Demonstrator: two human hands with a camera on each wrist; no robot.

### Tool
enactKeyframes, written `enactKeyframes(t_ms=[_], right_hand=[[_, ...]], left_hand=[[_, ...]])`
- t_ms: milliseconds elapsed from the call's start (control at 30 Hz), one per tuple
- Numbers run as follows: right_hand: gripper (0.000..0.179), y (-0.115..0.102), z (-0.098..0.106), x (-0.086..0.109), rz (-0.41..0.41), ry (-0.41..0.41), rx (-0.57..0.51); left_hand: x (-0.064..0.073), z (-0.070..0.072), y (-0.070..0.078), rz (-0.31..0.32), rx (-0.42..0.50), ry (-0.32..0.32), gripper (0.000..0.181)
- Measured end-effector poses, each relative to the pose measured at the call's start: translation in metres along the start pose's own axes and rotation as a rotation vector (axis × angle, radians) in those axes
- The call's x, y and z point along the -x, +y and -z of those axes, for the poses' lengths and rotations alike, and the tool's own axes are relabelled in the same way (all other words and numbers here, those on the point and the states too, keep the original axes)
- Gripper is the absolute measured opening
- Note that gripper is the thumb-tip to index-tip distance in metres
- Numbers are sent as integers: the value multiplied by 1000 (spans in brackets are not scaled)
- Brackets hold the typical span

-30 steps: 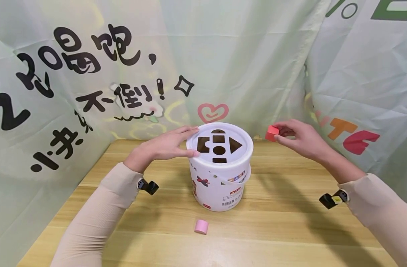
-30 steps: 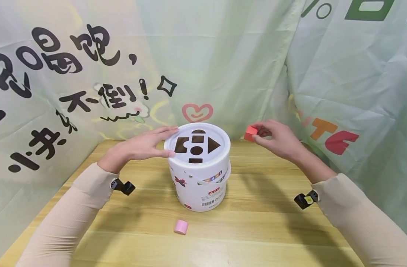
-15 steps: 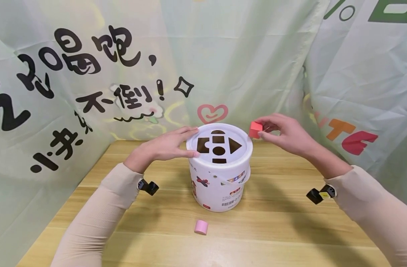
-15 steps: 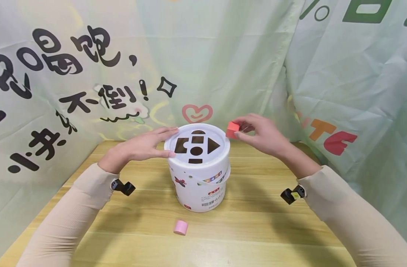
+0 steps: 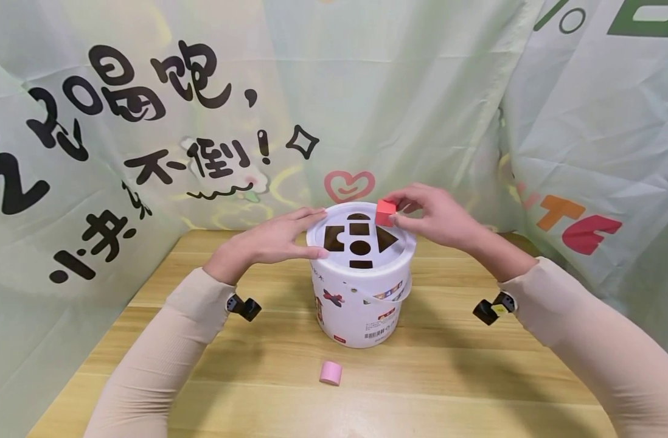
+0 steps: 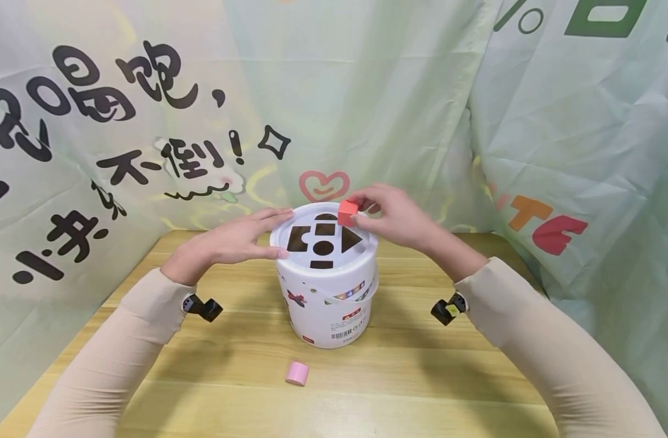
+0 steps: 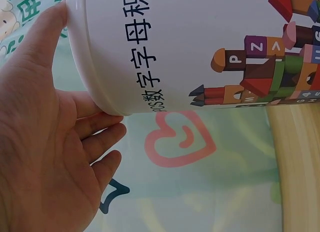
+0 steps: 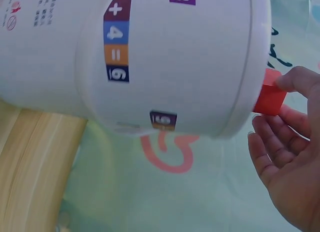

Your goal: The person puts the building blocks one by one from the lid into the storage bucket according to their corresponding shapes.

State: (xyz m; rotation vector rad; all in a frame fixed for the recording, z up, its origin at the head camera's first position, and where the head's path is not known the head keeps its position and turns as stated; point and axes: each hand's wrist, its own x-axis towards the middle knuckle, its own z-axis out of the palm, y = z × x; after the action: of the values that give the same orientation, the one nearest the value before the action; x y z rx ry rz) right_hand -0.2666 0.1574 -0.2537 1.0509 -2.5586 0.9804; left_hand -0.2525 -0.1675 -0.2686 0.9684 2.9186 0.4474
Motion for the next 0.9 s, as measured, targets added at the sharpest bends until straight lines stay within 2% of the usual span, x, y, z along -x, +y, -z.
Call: enactKeyframes(t_ms=[367,900], right_hand=[[35,-8,-21,-19,-35,-91,-26],[35,-11,-37,-23,-50,-104,32]], left_hand=[[0,-1,-1,13,-1,-8,95],[0,-1,0,12,7,-1,94]])
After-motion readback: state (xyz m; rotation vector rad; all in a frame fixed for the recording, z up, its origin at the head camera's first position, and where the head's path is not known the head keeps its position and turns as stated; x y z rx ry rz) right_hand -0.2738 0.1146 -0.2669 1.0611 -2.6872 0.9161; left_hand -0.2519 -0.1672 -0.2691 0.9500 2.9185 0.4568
